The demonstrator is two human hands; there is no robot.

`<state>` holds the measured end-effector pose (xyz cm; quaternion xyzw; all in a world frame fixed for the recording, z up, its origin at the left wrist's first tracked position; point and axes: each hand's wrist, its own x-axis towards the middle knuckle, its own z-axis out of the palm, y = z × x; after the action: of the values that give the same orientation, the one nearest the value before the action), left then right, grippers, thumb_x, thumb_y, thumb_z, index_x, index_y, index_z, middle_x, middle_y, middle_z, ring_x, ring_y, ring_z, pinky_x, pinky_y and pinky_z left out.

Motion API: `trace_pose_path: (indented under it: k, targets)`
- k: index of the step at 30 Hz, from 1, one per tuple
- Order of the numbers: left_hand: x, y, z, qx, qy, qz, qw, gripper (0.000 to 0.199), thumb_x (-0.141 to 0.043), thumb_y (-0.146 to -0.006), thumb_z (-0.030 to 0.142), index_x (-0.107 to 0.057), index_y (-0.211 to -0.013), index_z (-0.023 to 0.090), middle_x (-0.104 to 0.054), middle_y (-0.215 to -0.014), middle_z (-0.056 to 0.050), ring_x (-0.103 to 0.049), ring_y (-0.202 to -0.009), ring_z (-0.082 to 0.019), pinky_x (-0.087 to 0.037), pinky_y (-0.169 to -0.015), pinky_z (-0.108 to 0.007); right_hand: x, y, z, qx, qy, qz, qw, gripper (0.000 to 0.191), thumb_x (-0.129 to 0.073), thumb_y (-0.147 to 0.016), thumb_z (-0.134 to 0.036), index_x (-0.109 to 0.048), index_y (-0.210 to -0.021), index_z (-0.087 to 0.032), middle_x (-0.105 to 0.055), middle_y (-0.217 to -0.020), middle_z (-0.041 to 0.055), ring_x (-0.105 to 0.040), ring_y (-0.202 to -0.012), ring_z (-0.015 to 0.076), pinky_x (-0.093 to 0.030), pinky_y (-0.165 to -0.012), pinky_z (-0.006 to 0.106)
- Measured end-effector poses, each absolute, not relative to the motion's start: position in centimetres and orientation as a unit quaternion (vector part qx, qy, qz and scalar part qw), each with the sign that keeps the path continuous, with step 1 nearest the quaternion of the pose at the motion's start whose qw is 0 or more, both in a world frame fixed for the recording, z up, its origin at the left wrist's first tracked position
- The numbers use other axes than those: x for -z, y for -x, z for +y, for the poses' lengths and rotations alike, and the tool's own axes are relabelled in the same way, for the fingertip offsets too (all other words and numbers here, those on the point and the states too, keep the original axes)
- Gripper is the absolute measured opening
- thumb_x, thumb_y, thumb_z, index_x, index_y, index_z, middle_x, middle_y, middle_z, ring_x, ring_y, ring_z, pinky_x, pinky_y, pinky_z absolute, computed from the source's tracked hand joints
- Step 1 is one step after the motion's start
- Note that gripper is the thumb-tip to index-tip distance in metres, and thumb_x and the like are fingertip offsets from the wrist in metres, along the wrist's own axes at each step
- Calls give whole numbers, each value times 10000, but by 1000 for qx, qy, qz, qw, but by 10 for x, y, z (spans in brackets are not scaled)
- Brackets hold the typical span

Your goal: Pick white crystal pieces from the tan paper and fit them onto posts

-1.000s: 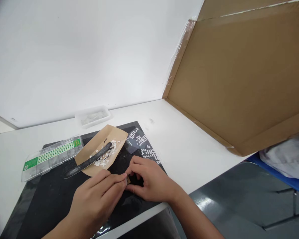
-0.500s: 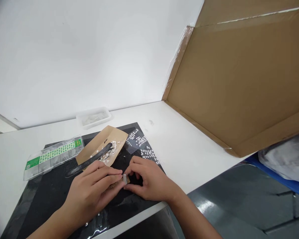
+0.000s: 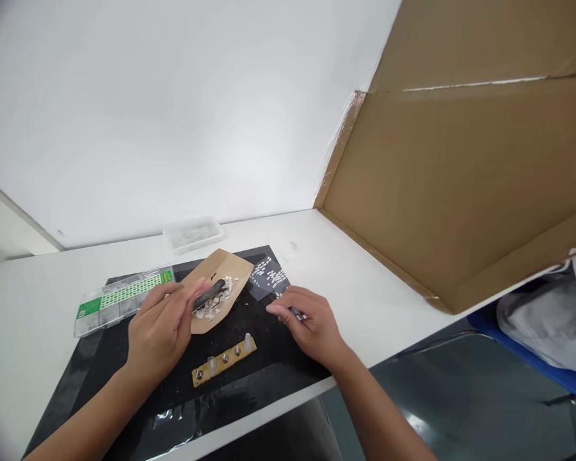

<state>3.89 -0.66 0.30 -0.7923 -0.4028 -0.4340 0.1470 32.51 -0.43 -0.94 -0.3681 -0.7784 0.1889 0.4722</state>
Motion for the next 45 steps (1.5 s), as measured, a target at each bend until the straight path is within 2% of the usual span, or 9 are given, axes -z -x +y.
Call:
trace_pose_path:
  k: [6, 9, 11, 14, 21, 28, 32, 37, 45]
  targets:
    - [2, -33, 1, 400, 779, -472, 103, 729, -363, -904, -50, -247, -1586, 178, -613, -1397, -122, -489, -1321, -277, -464, -1087, -501, -46, -335, 63, -164, 397, -834, 347, 376, -343, -1068, -338, -605, -1329, -276, -733, -1014, 42, -670, -903, 189, -541, -873, 393]
    - [3, -31, 4, 389, 775, -490, 92, 812, -326, -829, -107, -243, -1583, 181, -528, -1474, -136, -436, -1367, -282, -408, -1126, -533, -53, -333, 109, -178, 390, -845, 321, 494, -502, -999, -402, -472, -1469, -255, -690, -1214, 90, -661, -945, 204, -543, -783, 364]
    - [3, -29, 6, 381, 767, -507, 91, 786, -344, -822, -100, -297, -1558, 174, -543, -1447, -137, -450, -1347, -281, -402, -1123, -519, -46, -332, 133, -186, 389, -855, 288, 413, -616, -931, -444, -634, -1283, -228, -708, -1161, 88, -664, -907, 203, -518, -711, 323]
    - [3, -24, 9, 366, 752, -540, 92, 581, -434, -900, 25, -427, -1465, 161, -640, -1310, -125, -515, -1242, -292, -434, -1052, -499, -25, -333, 153, -193, 426, -845, 258, 346, -502, -993, -455, -732, -944, -201, -734, -884, 56, -645, -764, 182, -500, -715, 321]
    - [1, -17, 10, 289, 754, -574, 136, 221, -588, -936, 294, -671, -1123, 209, -738, -990, -74, -559, -1119, -345, -369, -957, -529, 7, -371, 168, -105, 487, -832, 246, 414, -475, -983, -322, -555, -1379, -228, -703, -1093, 86, -641, -928, 240, -507, -855, 404]
    - [-2, -16, 9, 275, 767, -556, 165, 117, -611, -934, 279, -708, -970, 222, -751, -918, -53, -582, -1046, -330, -313, -989, -539, 4, -411, 179, -115, 549, -798, 219, 395, -477, -985, -522, -763, -998, -250, -712, -1042, 83, -636, -931, 251, -480, -831, 382]
    - [3, -12, 11, 297, 761, -553, 167, 249, -544, -959, 153, -669, -1163, 223, -774, -847, -28, -610, -1013, -299, -309, -991, -510, 2, -416, 176, -151, 577, -772, 219, 467, -425, -992, -579, -781, -973, -279, -709, -1045, 63, -621, -885, 230, -477, -785, 362]
    - [6, -12, 11, 326, 735, -577, 143, 571, -454, -959, 65, -411, -1508, 218, -788, -993, -48, -566, -1108, -313, -287, -1026, -514, 2, -429, 175, -148, 577, -769, 234, 403, -568, -923, -542, -717, -1199, -289, -675, -1055, 82, -613, -875, 224, -495, -786, 362]
    - [1, -19, 9, 319, 733, -593, 100, 628, -470, -998, 198, -245, -1584, 177, -762, -1070, -89, -509, -1129, -339, -292, -1026, -552, 8, -436, 180, -189, 591, -752, 223, 408, -750, -770, -580, -776, -1015, -255, -693, -996, 66, -630, -876, 222, -494, -781, 337]
